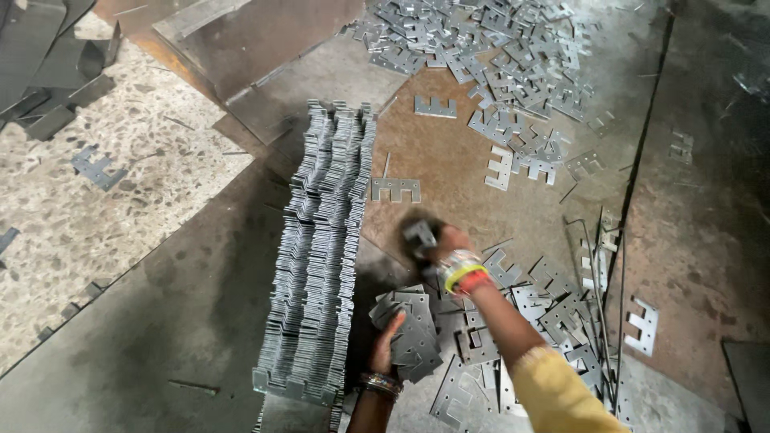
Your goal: The person picks up small metal brackets from a pile on the floor and stacks them neatly into a growing column. The person continues this repetitive stacking process throughout the clip.
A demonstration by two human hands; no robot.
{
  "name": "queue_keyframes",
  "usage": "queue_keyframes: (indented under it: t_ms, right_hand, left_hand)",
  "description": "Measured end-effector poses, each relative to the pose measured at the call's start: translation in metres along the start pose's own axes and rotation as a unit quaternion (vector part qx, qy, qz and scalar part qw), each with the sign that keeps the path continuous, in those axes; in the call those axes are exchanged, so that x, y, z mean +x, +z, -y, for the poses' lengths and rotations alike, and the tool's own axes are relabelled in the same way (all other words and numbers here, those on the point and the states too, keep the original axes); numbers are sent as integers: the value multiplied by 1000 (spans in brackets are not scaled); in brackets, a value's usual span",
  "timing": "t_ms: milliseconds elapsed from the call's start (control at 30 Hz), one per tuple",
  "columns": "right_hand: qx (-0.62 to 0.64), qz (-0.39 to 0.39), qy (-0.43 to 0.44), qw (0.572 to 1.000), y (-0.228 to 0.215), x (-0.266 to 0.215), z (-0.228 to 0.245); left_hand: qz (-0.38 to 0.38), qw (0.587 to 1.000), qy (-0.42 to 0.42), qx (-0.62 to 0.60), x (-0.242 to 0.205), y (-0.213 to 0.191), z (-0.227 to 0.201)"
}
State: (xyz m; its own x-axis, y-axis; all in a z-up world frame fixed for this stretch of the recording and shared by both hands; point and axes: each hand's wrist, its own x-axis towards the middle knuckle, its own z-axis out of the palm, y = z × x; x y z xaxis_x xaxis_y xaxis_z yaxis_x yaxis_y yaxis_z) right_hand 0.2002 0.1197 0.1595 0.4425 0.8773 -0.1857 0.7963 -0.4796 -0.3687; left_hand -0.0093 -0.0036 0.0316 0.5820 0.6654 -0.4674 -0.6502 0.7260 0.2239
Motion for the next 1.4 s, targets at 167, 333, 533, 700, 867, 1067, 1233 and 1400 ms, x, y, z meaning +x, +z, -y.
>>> queue_keyframes:
  t_ms: [167,333,533,700,867,1067,1233,1400]
  right_hand:
    - [125,-65,-246,959,-77,-108,-35]
    - [-44,-141,-521,840,-133,-217,-28]
    - [153,-151,-269,939,-158,-282,-15]
    - [387,-86,-118,910,-184,-308,9]
    - [437,-170,-243,849,-172,-349,59]
    - [469,-234,-215,824,-73,-407,141]
    - [470,-156,-148,856,1,-412,147]
    - [352,-105,-149,918,34,-399,116]
  left_hand:
    - [-62,996,-54,17,-8,17,9]
    - [19,995,-94,25,-26,52,19]
    - [95,990,-27,104,-74,124,27]
    - [203,930,145,270,-142,199,-38]
    - [268,637,340,638,-229,248,-133]
    - [201,309,214,904,-294,234,-187]
    - [237,238,146,931,-276,183,-185]
    - [267,214,120,932,-254,161,-185]
